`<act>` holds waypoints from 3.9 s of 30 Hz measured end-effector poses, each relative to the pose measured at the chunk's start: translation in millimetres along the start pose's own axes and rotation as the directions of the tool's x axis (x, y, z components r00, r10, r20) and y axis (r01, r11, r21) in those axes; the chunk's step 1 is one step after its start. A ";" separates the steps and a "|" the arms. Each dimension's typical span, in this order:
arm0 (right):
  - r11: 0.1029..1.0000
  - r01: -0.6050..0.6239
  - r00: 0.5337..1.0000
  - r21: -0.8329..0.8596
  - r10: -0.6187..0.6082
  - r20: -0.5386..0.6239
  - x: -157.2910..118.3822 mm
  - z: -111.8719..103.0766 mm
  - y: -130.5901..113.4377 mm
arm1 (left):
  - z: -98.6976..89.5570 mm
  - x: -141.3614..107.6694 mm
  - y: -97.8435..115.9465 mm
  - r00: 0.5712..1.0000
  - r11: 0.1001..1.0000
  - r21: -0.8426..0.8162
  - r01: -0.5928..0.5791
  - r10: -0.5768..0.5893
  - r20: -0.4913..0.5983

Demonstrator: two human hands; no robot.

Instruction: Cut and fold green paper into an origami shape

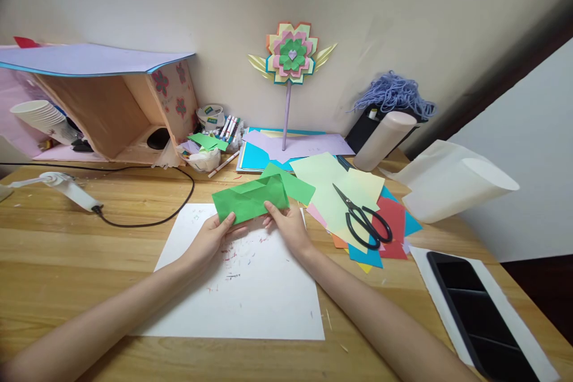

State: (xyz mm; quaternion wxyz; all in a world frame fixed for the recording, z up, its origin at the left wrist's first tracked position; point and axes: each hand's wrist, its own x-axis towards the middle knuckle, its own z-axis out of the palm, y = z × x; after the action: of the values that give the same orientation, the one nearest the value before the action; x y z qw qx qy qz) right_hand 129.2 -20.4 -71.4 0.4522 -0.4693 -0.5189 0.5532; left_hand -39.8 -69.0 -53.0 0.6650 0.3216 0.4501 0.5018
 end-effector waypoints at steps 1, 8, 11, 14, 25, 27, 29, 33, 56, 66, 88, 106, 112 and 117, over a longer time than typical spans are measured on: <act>1.000 0.020 1.000 -0.010 -0.021 -0.011 3.3 -3.2 0.9 | -1.2 1.3 0.4 1.000 1.000 0.002 0.009 -0.008 -0.024; 0.997 0.077 0.992 -0.018 -0.079 -0.099 9.5 -12.5 0.3 | -3.8 3.5 3.0 0.998 0.975 0.221 0.030 -0.017 -0.061; 0.998 0.046 0.999 0.049 -0.045 -0.015 3.7 -7.9 -2.1 | -4.5 2.8 0.7 0.999 0.965 0.260 -0.034 0.043 -0.033; 0.997 -0.066 0.975 0.030 0.058 0.213 -5.1 1.4 -3.7 | -3.8 1.6 -1.6 0.994 0.959 0.264 -0.104 0.104 0.014; 0.969 -0.078 0.974 -0.234 0.124 0.188 -16.1 7.3 -6.1 | -3.5 -1.1 3.0 0.988 0.882 0.446 -0.153 0.145 0.052; 0.978 -0.079 0.987 -0.191 0.104 0.124 -12.1 4.9 -6.3 | -6.9 2.1 6.7 0.988 0.872 0.466 -0.150 0.148 0.041; 0.993 -0.029 0.996 -0.114 0.038 0.075 -6.6 1.5 -6.2 | -11.2 5.2 10.8 0.986 0.864 0.479 -0.158 0.164 0.030; 0.993 0.058 0.998 -0.105 -0.059 -0.006 6.5 -10.4 -4.4 | -20.9 9.0 17.0 0.967 0.827 0.530 -0.188 0.252 -0.049; 0.999 -0.040 0.986 0.009 0.038 0.162 -10.4 3.0 -11.3 | -19.1 6.2 11.1 0.985 0.828 0.538 -0.154 0.173 0.016; 0.999 -0.047 0.991 -0.009 0.048 0.127 -7.9 4.1 -9.2 | -23.2 9.6 9.5 0.961 0.813 0.555 -0.177 0.265 -0.081; 0.965 0.187 0.963 -0.182 -0.217 -0.160 3.4 -8.7 -5.3 | -44.7 26.7 19.6 0.899 0.830 0.522 -0.198 0.365 -0.240; 0.902 0.343 0.939 -0.261 -0.327 0.105 -12.8 -5.4 -7.0 | -24.9 1.4 5.5 0.648 -0.076 0.780 -0.621 0.509 0.566; 0.961 0.175 0.980 -0.213 -0.192 -0.061 -17.0 -16.2 -17.7 | -47.9 0.1 10.0 0.654 -0.105 0.786 -0.609 0.495 0.573; 0.981 -0.085 0.995 -0.174 0.093 0.039 -45.2 -30.4 -20.3 | -49.1 -23.7 17.6 0.700 -0.245 0.729 -0.639 0.207 0.683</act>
State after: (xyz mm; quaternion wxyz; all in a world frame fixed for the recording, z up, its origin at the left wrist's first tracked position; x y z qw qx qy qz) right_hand 166.3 -59.4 -49.5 0.3725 -0.5164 -0.5538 0.5366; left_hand -93.9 -87.7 -50.0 0.0600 0.8967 0.4050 0.1686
